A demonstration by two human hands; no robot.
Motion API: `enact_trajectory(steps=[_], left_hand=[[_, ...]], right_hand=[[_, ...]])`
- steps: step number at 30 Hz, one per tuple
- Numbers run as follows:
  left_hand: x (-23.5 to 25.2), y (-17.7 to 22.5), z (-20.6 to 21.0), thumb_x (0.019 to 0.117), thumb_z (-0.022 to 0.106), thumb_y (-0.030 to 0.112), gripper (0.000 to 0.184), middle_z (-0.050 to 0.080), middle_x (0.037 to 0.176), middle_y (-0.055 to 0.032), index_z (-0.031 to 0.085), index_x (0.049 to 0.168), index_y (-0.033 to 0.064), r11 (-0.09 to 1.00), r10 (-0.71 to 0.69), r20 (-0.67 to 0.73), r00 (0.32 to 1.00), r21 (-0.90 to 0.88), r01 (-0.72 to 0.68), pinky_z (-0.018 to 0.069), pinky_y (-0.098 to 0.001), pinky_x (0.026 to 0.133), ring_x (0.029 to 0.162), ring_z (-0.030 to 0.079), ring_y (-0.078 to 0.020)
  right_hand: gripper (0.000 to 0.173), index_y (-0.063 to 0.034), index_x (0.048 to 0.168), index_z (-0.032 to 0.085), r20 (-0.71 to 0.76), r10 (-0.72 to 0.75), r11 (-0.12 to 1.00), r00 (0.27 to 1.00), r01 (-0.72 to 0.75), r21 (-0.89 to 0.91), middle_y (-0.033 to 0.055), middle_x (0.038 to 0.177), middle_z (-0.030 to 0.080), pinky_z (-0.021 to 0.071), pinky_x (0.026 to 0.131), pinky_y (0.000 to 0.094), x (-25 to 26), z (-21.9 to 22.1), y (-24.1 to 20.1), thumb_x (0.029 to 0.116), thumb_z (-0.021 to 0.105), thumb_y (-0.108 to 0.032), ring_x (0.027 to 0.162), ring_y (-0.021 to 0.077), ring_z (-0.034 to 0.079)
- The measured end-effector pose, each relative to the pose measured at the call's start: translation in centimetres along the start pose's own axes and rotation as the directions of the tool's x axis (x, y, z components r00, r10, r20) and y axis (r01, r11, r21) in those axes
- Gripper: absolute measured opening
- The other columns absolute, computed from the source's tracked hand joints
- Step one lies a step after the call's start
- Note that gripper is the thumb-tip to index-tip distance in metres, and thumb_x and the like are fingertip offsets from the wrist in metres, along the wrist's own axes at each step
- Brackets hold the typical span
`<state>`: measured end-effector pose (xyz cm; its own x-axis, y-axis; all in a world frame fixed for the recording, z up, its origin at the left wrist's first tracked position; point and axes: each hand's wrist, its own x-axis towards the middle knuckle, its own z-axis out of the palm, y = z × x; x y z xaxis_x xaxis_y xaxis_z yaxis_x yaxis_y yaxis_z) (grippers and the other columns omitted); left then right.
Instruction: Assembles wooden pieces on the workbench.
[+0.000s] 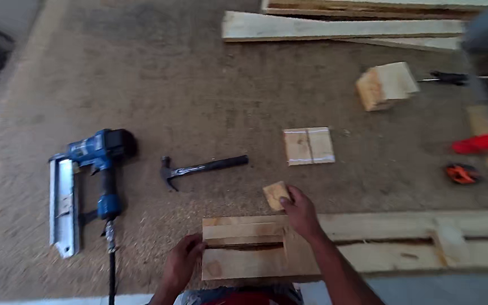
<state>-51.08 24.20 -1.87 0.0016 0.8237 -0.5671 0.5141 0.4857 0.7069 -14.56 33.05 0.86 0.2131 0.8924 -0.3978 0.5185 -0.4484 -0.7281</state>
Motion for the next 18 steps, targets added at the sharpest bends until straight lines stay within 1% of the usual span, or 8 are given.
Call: enact_trajectory(steps=[2, 5, 6, 8, 10, 14, 16, 18], left_hand=[[-0.5, -0.4, -1.1, 0.098, 0.068, 0.026, 0.029, 0.075, 0.106, 0.0011, 0.071, 0.124, 0.0122, 0.998, 0.042, 0.033, 0.999, 0.049, -0.043, 0.0615, -0.0355, 0.087, 0.092, 0.072, -0.0101], [-1.4, -1.8, -2.6, 0.0982, 0.067, 0.028, 0.028, 0.076, 0.105, -0.0011, 0.072, 0.12, 0.0113, 0.993, 0.052, 0.046, 0.998, 0.101, -0.056, 0.0609, -0.0396, 0.089, 0.093, 0.072, -0.0125], [-1.9, -2.4, -2.8, 0.0982, 0.067, 0.029, 0.028, 0.076, 0.106, -0.0014, 0.072, 0.12, 0.0118, 0.993, 0.045, 0.038, 0.998, 0.111, -0.049, 0.0607, -0.0406, 0.089, 0.094, 0.073, -0.0131], [-3.1, -3.4, -2.9, 0.0989, 0.066, 0.028, 0.027, 0.076, 0.107, -0.0019, 0.073, 0.12, 0.0126, 0.995, 0.041, 0.006, 0.999, 0.096, -0.041, 0.0605, -0.0417, 0.091, 0.095, 0.073, -0.0135], [-4.7, -4.1, -2.2, 0.0988, 0.065, 0.027, 0.026, 0.076, 0.105, -0.002, 0.074, 0.118, 0.0123, 0.998, 0.048, -0.061, 0.997, 0.053, -0.044, 0.0609, -0.0414, 0.089, 0.093, 0.073, -0.0133], [-10.0, -7.4, 1.8, 0.0998, 0.063, 0.03, 0.024, 0.077, 0.097, -0.0023, 0.075, 0.113, 0.0123, 0.999, -0.032, -0.181, 0.983, -0.047, 0.024, 0.0612, -0.0435, 0.084, 0.086, 0.074, -0.0151], [-12.8, -10.0, 5.5, 0.1002, 0.062, 0.032, 0.025, 0.077, 0.096, -0.0011, 0.075, 0.111, 0.0132, 0.993, -0.094, -0.214, 0.972, -0.09, 0.076, 0.0617, -0.0427, 0.083, 0.085, 0.074, -0.0144], [-15.7, -12.7, 10.2, 0.101, 0.062, 0.033, 0.027, 0.076, 0.097, -0.0028, 0.075, 0.112, 0.0127, 0.974, -0.203, -0.211, 0.956, -0.142, 0.176, 0.0604, -0.0454, 0.085, 0.088, 0.073, -0.0162]], right_hand=[[0.041, -0.0107, 0.142, 0.056, -0.054, 0.053, 0.999, 0.997, -0.053, -0.002, 0.014, 0.119, 0.07, 0.0615, 0.086, 0.0522, 0.6, 1.4, -0.4, 0.1029, 0.06, -0.019, 0.097, 0.0269, 0.073], [0.044, -0.0102, 0.146, 0.053, -0.096, 0.11, 0.987, 0.989, -0.12, -0.103, 0.0186, 0.121, 0.069, 0.0584, 0.088, 0.0589, 1.6, 2.1, -0.1, 0.1033, 0.06, -0.02, 0.101, 0.0339, 0.071], [0.045, -0.0112, 0.147, 0.053, -0.097, 0.128, 0.985, 0.987, -0.138, -0.102, 0.0192, 0.123, 0.069, 0.0575, 0.088, 0.0599, 1.8, 2.3, 0.0, 0.103, 0.06, -0.019, 0.101, 0.035, 0.071], [0.044, -0.0113, 0.146, 0.053, -0.08, 0.147, 0.988, 0.986, -0.151, -0.041, 0.0184, 0.122, 0.069, 0.0616, 0.081, 0.0559, 2.1, 2.2, 0.6, 0.1027, 0.06, -0.017, 0.094, 0.0327, 0.073], [0.044, -0.0094, 0.145, 0.053, -0.074, 0.13, 0.99, 0.989, -0.133, -0.037, 0.0188, 0.122, 0.069, 0.0622, 0.082, 0.0555, 2.4, 1.6, 0.7, 0.1023, 0.061, -0.017, 0.095, 0.0329, 0.073], [0.046, -0.0028, 0.144, 0.053, -0.125, -0.029, 0.942, 0.992, -0.015, -0.334, 0.0244, 0.131, 0.063, 0.0511, 0.097, 0.065, 1.1, 0.2, -0.8, 0.1028, 0.059, -0.023, 0.116, 0.0426, 0.064], [0.045, -0.0026, 0.145, 0.053, -0.117, -0.145, 0.91, 0.983, 0.086, -0.405, 0.0251, 0.138, 0.059, 0.05, 0.101, 0.0627, -0.2, 0.0, -1.9, 0.1044, 0.055, -0.022, 0.122, 0.0417, 0.061], [0.04, -0.0042, 0.142, 0.055, -0.043, -0.283, 0.881, 0.958, 0.242, -0.406, 0.0206, 0.137, 0.06, 0.0545, 0.099, 0.0556, -3.2, 0.6, -2.0, 0.105, 0.056, -0.02, 0.117, 0.0341, 0.065]])
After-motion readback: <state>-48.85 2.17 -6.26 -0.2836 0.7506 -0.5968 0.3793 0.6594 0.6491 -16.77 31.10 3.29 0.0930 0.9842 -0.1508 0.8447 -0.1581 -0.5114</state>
